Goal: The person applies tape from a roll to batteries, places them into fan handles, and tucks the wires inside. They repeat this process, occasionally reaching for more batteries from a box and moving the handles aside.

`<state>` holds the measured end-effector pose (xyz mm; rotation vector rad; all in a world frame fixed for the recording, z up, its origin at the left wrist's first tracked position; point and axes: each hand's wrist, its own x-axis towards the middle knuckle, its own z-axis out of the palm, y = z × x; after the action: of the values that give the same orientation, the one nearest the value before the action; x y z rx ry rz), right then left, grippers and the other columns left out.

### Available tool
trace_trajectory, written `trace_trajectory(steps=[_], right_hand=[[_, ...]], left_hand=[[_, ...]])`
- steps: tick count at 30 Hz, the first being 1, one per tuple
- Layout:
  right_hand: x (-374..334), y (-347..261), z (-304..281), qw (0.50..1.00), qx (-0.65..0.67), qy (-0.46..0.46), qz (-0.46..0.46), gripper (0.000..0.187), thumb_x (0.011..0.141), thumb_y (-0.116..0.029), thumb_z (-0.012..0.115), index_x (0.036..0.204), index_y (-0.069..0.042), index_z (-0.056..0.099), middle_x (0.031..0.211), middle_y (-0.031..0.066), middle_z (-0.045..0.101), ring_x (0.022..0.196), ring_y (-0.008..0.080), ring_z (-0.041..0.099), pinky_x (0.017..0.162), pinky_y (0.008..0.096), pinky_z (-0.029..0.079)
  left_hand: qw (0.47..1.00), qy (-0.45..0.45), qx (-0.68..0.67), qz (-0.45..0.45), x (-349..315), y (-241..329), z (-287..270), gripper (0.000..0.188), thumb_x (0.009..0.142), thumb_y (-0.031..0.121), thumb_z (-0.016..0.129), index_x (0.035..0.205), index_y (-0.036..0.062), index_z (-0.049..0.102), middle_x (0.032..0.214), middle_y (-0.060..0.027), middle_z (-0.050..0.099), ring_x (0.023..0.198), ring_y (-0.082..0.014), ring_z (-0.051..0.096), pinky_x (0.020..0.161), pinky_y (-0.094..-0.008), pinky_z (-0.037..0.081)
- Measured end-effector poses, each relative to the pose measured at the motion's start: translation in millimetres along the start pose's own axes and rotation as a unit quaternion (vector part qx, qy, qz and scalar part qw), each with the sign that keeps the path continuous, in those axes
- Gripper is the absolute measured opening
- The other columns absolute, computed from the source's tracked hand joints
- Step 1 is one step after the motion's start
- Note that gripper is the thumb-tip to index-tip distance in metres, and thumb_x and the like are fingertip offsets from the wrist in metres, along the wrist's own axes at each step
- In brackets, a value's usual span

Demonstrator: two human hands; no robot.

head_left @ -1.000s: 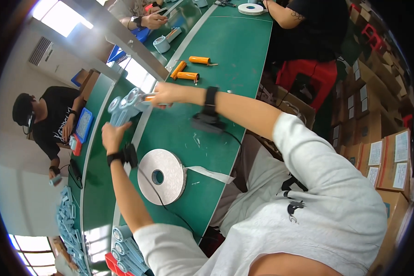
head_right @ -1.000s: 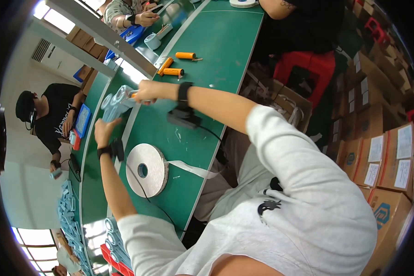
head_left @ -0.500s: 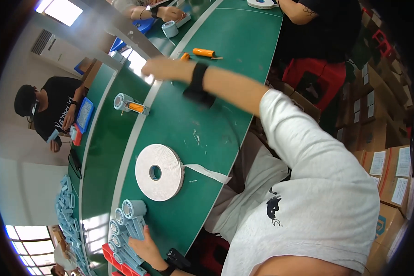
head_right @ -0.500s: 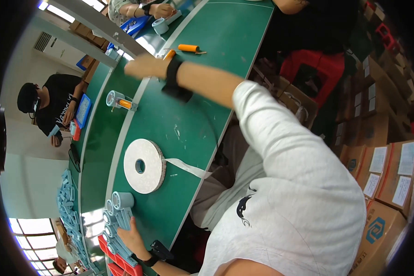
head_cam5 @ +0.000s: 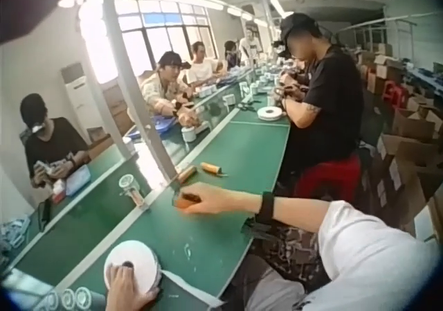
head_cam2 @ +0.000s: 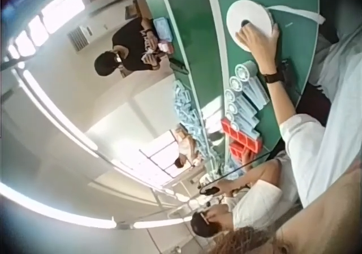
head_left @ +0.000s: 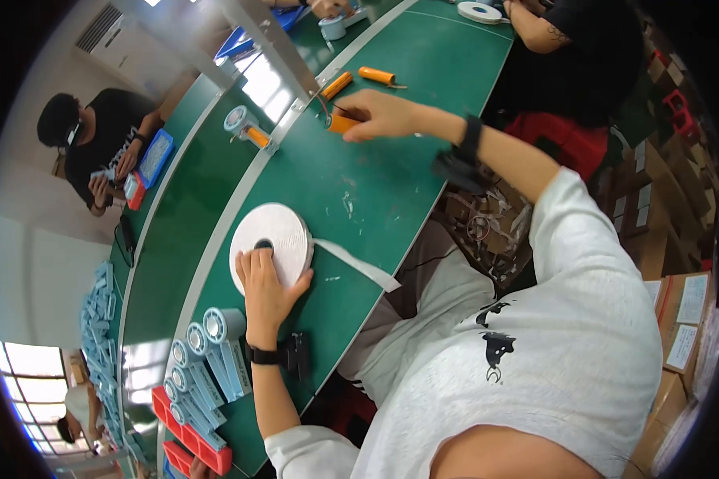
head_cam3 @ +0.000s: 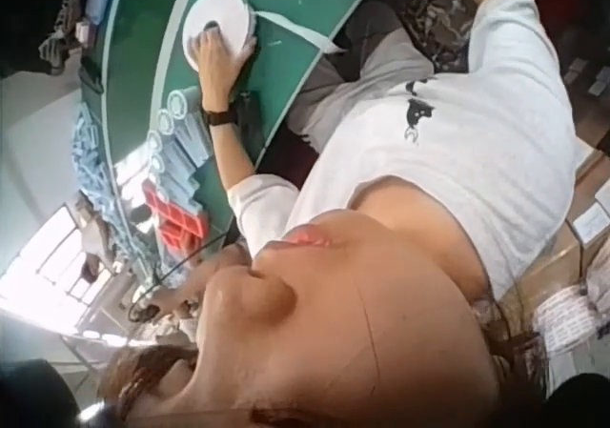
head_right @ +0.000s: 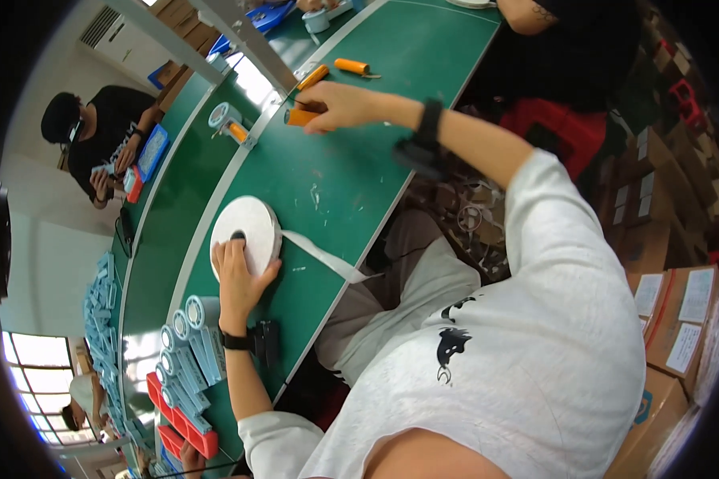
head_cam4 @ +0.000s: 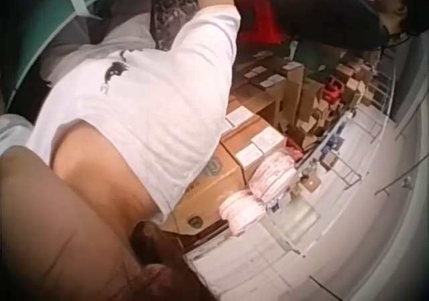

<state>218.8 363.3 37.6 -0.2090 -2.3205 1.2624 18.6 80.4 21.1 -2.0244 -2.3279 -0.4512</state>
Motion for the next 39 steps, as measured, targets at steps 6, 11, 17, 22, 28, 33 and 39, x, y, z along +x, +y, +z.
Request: trace_trajectory(steps=[6, 11, 17, 22, 28, 33, 39], right_hand=[[-43.7, -68.8, 128.1, 0.899, 0.377, -0.030, 0.220, 0.019, 0.073, -0.017, 0.071, 0.078, -0.003, 0.059, 0.061, -0.0033, 0.049, 0.052, 0.0041, 0.043, 0.044, 0.0194, 0.031], [-49.4, -94.8, 166.8, 0.786, 0.587, 0.147, 0.129, 0.022, 0.071, -0.020, 0.072, 0.077, -0.003, 0.059, 0.061, -0.0030, 0.050, 0.050, 0.0041, 0.041, 0.045, 0.0192, 0.030], [-86.0, -111.2, 131.9, 0.968, 0.157, -0.160, 0.110, 0.019, 0.079, -0.019, 0.066, 0.081, -0.001, 0.058, 0.063, -0.0010, 0.053, 0.054, 0.0052, 0.044, 0.051, 0.0209, 0.035], [-36.2, -134.2, 128.3, 0.953, 0.286, 0.100, -0.018, 0.030, 0.081, -0.020, 0.064, 0.099, 0.003, 0.054, 0.072, 0.0041, 0.060, 0.064, 0.0069, 0.054, 0.056, 0.0204, 0.042], [-8.9, -167.5, 111.1, 0.961, 0.099, 0.256, -0.030, 0.033, 0.081, -0.017, 0.061, 0.106, 0.005, 0.055, 0.072, 0.0045, 0.059, 0.063, 0.0074, 0.055, 0.055, 0.0186, 0.042], [-49.4, -160.0, 71.8, 0.978, 0.146, 0.150, -0.024, 0.028, 0.081, -0.017, 0.062, 0.102, 0.001, 0.060, 0.074, 0.0026, 0.058, 0.063, 0.0063, 0.052, 0.055, 0.0171, 0.040], [-1.3, -167.7, 141.4, 0.970, 0.197, 0.128, -0.064, 0.026, 0.083, -0.015, 0.059, 0.104, 0.000, 0.060, 0.076, 0.0003, 0.057, 0.066, 0.0065, 0.052, 0.056, 0.0187, 0.040]], left_hand=[[0.984, 0.174, -0.030, -0.026, -10.0, 18.3, -17.8, 0.076, 0.059, 0.028, 0.076, 0.114, -0.0085, 0.039, 0.108, -0.0237, 0.047, 0.105, -0.0363, 0.041, 0.099, -0.0460, 0.018], [0.969, 0.234, 0.038, -0.072, -18.9, 4.7, -15.6, 0.078, 0.059, 0.027, 0.076, 0.117, -0.0083, 0.037, 0.106, -0.0223, 0.049, 0.104, -0.0357, 0.042, 0.097, -0.0442, 0.024], [0.920, 0.306, -0.155, -0.188, -44.6, -17.4, -31.8, 0.080, 0.057, 0.022, 0.075, 0.121, -0.0067, 0.037, 0.111, -0.0216, 0.049, 0.104, -0.0343, 0.041, 0.090, -0.0426, 0.034], [0.935, 0.314, -0.095, -0.137, -52.3, -13.4, -38.9, 0.080, 0.057, 0.021, 0.075, 0.122, -0.0067, 0.039, 0.115, -0.0203, 0.049, 0.105, -0.0337, 0.042, 0.092, -0.0415, 0.033], [0.939, 0.316, -0.049, -0.126, -50.4, -11.3, -33.6, 0.079, 0.057, 0.019, 0.074, 0.123, -0.0068, 0.039, 0.116, -0.0184, 0.049, 0.107, -0.0340, 0.041, 0.094, -0.0405, 0.031], [0.919, 0.376, -0.044, -0.110, -54.3, -26.5, -40.0, 0.078, 0.057, 0.017, 0.073, 0.123, -0.0065, 0.038, 0.120, -0.0183, 0.046, 0.110, -0.0350, 0.041, 0.095, -0.0408, 0.029], [0.920, 0.385, -0.010, -0.070, -56.3, -23.4, -36.2, 0.083, 0.060, 0.015, 0.075, 0.129, -0.0040, 0.033, 0.127, -0.0192, 0.040, 0.116, -0.0319, 0.035, 0.096, -0.0397, 0.029]])
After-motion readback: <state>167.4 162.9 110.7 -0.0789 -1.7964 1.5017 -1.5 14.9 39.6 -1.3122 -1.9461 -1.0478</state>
